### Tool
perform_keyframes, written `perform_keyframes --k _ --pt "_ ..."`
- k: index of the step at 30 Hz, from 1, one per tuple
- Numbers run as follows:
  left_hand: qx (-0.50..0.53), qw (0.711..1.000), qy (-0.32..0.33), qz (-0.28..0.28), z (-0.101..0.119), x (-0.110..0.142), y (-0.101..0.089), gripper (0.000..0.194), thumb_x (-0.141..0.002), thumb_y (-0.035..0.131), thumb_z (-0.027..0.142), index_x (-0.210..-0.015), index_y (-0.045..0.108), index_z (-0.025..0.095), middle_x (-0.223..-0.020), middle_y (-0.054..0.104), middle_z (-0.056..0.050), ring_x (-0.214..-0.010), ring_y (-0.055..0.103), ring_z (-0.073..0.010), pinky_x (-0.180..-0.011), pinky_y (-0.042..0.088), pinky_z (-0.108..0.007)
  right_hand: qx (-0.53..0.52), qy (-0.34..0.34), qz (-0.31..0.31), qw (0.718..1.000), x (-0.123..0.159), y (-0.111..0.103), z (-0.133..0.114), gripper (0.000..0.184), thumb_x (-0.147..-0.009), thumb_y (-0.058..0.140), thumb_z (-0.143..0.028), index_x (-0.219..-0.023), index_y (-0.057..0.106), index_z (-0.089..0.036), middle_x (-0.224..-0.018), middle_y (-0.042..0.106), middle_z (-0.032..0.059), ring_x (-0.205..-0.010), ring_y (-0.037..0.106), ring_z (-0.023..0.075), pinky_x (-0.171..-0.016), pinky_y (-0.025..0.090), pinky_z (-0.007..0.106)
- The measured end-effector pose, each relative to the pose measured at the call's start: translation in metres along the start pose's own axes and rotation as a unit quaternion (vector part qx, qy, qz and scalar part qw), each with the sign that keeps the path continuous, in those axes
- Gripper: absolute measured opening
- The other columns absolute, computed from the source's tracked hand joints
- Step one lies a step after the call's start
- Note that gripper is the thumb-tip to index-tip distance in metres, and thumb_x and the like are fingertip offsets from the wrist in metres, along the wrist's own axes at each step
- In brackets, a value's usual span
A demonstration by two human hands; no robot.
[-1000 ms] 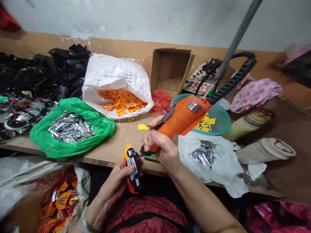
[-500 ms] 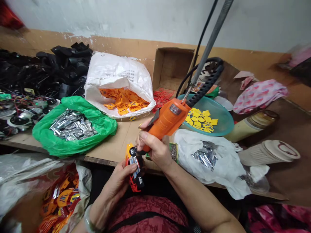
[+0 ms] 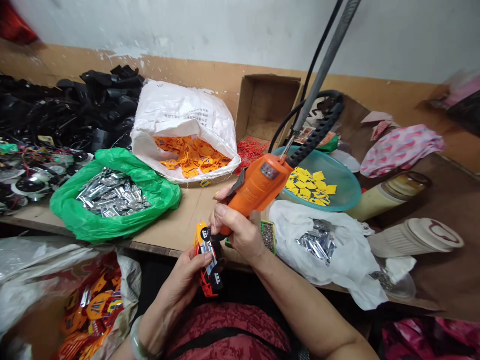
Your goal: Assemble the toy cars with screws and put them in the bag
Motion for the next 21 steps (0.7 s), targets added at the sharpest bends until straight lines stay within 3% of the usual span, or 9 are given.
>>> perform_keyframes --k 9,21 --pt "0.000 1.000 0.008 0.006 0.0001 -0.0001 -0.0003 0.042 -0.064 0.093 0.032 -0.094 0.071 0.012 -0.080 0.069 -0.004 -0.071 0.064 -0.0155 -0.070 0.051 -0.027 -0.001 0.001 0.011 1.000 0.0004 0.0011 0.0027 0.017 -0.083 0.068 -0.027 -0.098 0.062 -0.021 -0.052 0.056 -0.0070 -0.044 0.050 0.0129 -0.052 0.046 0.028" --pt "0.001 1.000 0.009 0.023 0.0045 0.0033 0.0042 0.043 -0.062 0.094 0.035 -0.091 0.072 0.012 -0.077 0.068 -0.003 -0.068 0.064 -0.0153 -0.065 0.049 -0.026 0.001 0.027 0.025 0.999 0.0027 0.0079 0.0026 0.019 -0.077 0.069 -0.027 -0.088 0.054 -0.023 -0.050 0.049 -0.0098 -0.041 0.043 0.0104 -0.051 0.043 0.026"
Point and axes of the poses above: each hand's wrist, its own x-axis away from the middle knuckle, its own y-axis out of the palm, z = x × y, the point moved 5 cm from there along -x, towards the middle knuckle
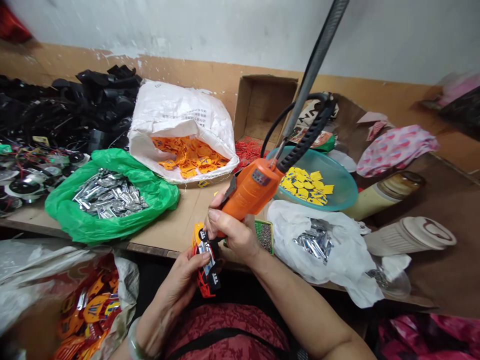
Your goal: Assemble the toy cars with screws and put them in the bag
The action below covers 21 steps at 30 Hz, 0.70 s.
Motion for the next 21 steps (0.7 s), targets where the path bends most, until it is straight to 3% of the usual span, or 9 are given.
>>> perform_keyframes --k 9,16,21 --pt "0.007 1.000 -0.018 -0.009 0.000 -0.002 -0.001 0.040 -0.063 0.093 0.033 -0.089 0.072 0.011 -0.076 0.071 -0.004 -0.062 0.062 -0.0133 -0.064 0.051 -0.025 -0.013 -0.006 -0.007 1.000 -0.004 -0.007 0.005 0.016 -0.077 0.068 -0.029 -0.086 0.056 -0.023 -0.048 0.049 -0.0092 -0.040 0.044 0.0119 -0.050 0.043 0.028" --pt "0.007 0.999 -0.032 0.010 0.002 -0.007 -0.010 0.043 -0.065 0.092 0.033 -0.095 0.072 0.011 -0.076 0.074 -0.006 -0.065 0.068 -0.0190 -0.065 0.056 -0.029 0.107 -0.060 0.088 0.989 -0.008 -0.067 -0.015 0.019 -0.077 0.071 -0.027 -0.091 0.060 -0.021 -0.049 0.052 -0.0094 -0.039 0.048 0.0124 -0.050 0.048 0.029" --pt "0.002 1.000 -0.024 -0.003 0.005 -0.018 -0.006 0.043 -0.066 0.091 0.032 -0.098 0.071 0.011 -0.078 0.074 -0.006 -0.067 0.069 -0.0190 -0.064 0.057 -0.028 0.147 -0.062 0.115 0.981 0.002 -0.101 -0.011 0.019 -0.079 0.070 -0.025 -0.093 0.059 -0.021 -0.049 0.054 -0.0101 -0.039 0.050 0.0115 -0.048 0.050 0.027"
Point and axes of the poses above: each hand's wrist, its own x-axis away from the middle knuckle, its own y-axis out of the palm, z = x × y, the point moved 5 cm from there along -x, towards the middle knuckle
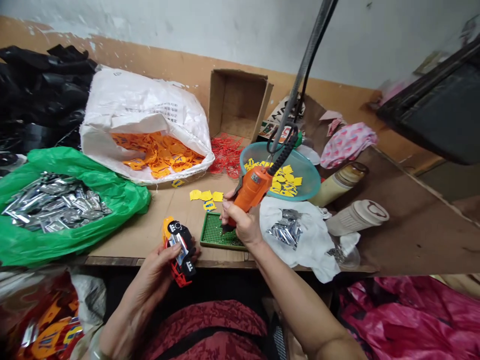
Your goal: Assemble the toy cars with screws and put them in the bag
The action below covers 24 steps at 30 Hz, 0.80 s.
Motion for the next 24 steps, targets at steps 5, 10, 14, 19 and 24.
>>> perform_keyframes --k 5,10,14,19,24 --pt "-0.012 1.000 -0.001 0.000 -0.001 -0.003 0.002 0.046 -0.066 0.092 0.033 -0.101 0.072 0.011 -0.081 0.076 -0.007 -0.067 0.070 -0.0194 -0.063 0.059 -0.029 0.000 -0.001 -0.007 1.000 0.006 -0.009 0.008 0.019 -0.080 0.070 -0.025 -0.094 0.058 -0.020 -0.050 0.054 -0.0102 -0.040 0.051 0.0113 -0.050 0.050 0.027" --pt "-0.004 1.000 -0.005 0.008 0.000 -0.001 0.002 0.044 -0.066 0.091 0.032 -0.099 0.072 0.010 -0.081 0.076 -0.008 -0.070 0.072 -0.0218 -0.064 0.060 -0.030 0.009 0.012 -0.004 1.000 0.010 -0.013 0.016 0.021 -0.081 0.071 -0.029 -0.096 0.058 -0.021 -0.051 0.054 -0.0103 -0.040 0.051 0.0110 -0.050 0.050 0.027" --pt "0.005 1.000 -0.009 0.008 0.000 -0.001 0.003 0.043 -0.066 0.091 0.030 -0.100 0.071 0.011 -0.079 0.076 -0.007 -0.072 0.074 -0.0235 -0.064 0.060 -0.031 0.013 0.015 -0.001 1.000 0.011 -0.015 0.019 0.022 -0.081 0.072 -0.030 -0.095 0.058 -0.021 -0.050 0.054 -0.0103 -0.040 0.050 0.0110 -0.050 0.050 0.027" --pt "0.019 1.000 -0.014 0.013 0.000 -0.001 0.001 0.044 -0.065 0.090 0.028 -0.101 0.071 0.011 -0.083 0.078 -0.008 -0.075 0.075 -0.0242 -0.071 0.061 -0.033 0.024 0.012 -0.014 1.000 0.012 -0.015 0.019 0.021 -0.083 0.071 -0.030 -0.097 0.057 -0.021 -0.052 0.055 -0.0102 -0.041 0.051 0.0113 -0.051 0.050 0.028" --pt "0.041 0.999 -0.020 0.012 -0.001 -0.001 0.000 0.042 -0.065 0.089 0.024 -0.102 0.071 0.011 -0.094 0.079 -0.010 -0.085 0.076 -0.0267 -0.079 0.063 -0.036 0.028 0.006 -0.024 0.999 0.012 -0.014 0.019 0.021 -0.085 0.070 -0.029 -0.098 0.056 -0.021 -0.052 0.055 -0.0099 -0.042 0.052 0.0112 -0.051 0.050 0.027"
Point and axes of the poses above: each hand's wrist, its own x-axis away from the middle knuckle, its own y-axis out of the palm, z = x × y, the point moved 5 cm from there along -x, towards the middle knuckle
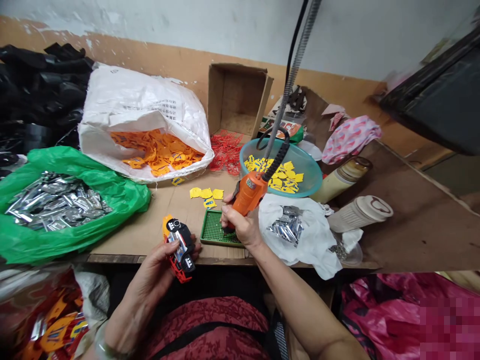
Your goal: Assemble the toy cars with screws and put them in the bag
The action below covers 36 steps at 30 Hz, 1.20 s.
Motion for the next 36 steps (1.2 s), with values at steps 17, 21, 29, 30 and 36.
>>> perform_keyframes --k 17,21,29,30,36 --pt "0.013 0.999 0.024 0.032 0.000 -0.001 0.007 0.043 -0.060 0.093 0.031 -0.091 0.072 0.010 -0.081 0.078 -0.009 -0.071 0.073 -0.0220 -0.063 0.058 -0.029 -0.122 -0.016 0.007 0.992 -0.016 0.050 -0.067 0.020 -0.075 0.069 -0.031 -0.088 0.056 -0.025 -0.049 0.046 -0.0101 -0.038 0.045 0.0121 -0.048 0.045 0.030" --pt "0.011 0.999 0.029 0.032 0.001 0.000 0.009 0.047 -0.058 0.094 0.033 -0.093 0.072 0.008 -0.082 0.078 -0.010 -0.070 0.072 -0.0219 -0.063 0.057 -0.028 -0.159 0.005 -0.049 0.986 -0.012 0.075 -0.068 0.017 -0.076 0.067 -0.031 -0.089 0.057 -0.024 -0.049 0.046 -0.0095 -0.038 0.043 0.0124 -0.048 0.046 0.031" --pt "0.018 0.999 0.040 0.024 0.003 0.003 0.013 0.048 -0.058 0.094 0.032 -0.094 0.073 0.008 -0.079 0.078 -0.009 -0.068 0.071 -0.0209 -0.062 0.055 -0.027 -0.166 0.028 -0.061 0.984 -0.009 0.088 -0.050 0.017 -0.075 0.065 -0.029 -0.089 0.057 -0.023 -0.048 0.048 -0.0089 -0.037 0.044 0.0133 -0.048 0.044 0.031" --pt "0.020 0.999 0.040 0.024 0.003 0.003 0.013 0.048 -0.059 0.094 0.032 -0.094 0.073 0.008 -0.079 0.078 -0.009 -0.068 0.071 -0.0206 -0.062 0.056 -0.027 -0.165 0.030 -0.065 0.984 -0.009 0.089 -0.050 0.017 -0.075 0.065 -0.029 -0.089 0.057 -0.023 -0.048 0.047 -0.0091 -0.037 0.044 0.0131 -0.048 0.044 0.030" --pt "0.027 0.999 0.039 0.020 0.002 0.002 0.013 0.046 -0.058 0.094 0.032 -0.092 0.073 0.009 -0.075 0.075 -0.006 -0.062 0.065 -0.0153 -0.064 0.056 -0.027 -0.164 0.036 -0.070 0.983 -0.009 0.092 -0.050 0.022 -0.074 0.066 -0.030 -0.091 0.054 -0.024 -0.048 0.049 -0.0102 -0.037 0.045 0.0130 -0.048 0.046 0.030"
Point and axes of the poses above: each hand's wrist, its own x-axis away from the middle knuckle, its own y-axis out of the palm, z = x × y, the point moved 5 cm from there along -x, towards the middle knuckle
